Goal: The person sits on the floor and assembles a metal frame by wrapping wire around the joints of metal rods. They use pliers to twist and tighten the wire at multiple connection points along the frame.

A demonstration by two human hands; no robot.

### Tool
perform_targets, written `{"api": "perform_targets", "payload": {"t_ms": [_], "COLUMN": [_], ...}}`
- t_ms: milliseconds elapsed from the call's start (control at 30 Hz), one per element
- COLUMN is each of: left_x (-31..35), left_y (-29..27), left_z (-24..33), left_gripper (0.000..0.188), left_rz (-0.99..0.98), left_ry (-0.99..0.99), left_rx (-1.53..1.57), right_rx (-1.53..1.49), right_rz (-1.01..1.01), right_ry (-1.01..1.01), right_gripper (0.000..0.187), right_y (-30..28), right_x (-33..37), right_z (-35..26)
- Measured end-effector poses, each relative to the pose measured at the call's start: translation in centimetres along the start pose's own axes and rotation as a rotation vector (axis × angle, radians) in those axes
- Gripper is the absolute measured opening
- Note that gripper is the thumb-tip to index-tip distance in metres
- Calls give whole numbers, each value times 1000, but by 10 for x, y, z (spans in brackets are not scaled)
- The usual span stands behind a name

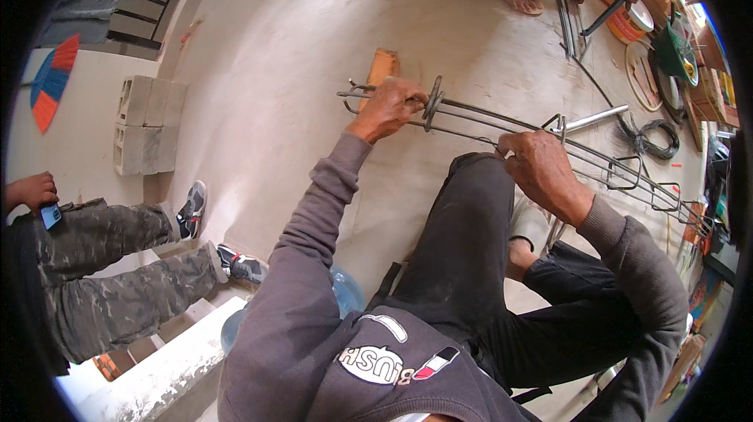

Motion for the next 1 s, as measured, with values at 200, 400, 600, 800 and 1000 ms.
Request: {"api": "perform_targets", "payload": {"t_ms": [200, 400, 600, 800, 1000], "left_x": [3, 0, 3, 0, -2], "left_y": [-4, -8, -9, -8, -7], "left_z": [-1, 7, 7, 2, 6], "left_gripper": [12, 13, 18, 20, 21], "left_rz": [-36, -79, -117, -78, -66], "left_ry": [1, -65, -109, -116, -88], "left_rx": [39, 17, 11, 6, -9], "right_rx": [-116, -305, -565, -871, -801], "right_rz": [39, -54, -131, -140, 88], "right_ry": [38, 175, 265, 365, 443], "right_gripper": [13, 16, 31, 33, 33], "right_y": [0, 27, 49, 87, 132], "right_x": [1, 0, -14, -37, -53], "right_z": [5, 16, 14, 9, 8]}}
Point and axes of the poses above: each hand's wrist, its own x-axis away from the middle knuckle, its own y-axis out of the palm, z = x × y, the point moved 7 cm from there along -x, towards the middle knuckle, and after that the axes turned 6 degrees about x, right-handed, at the moved point
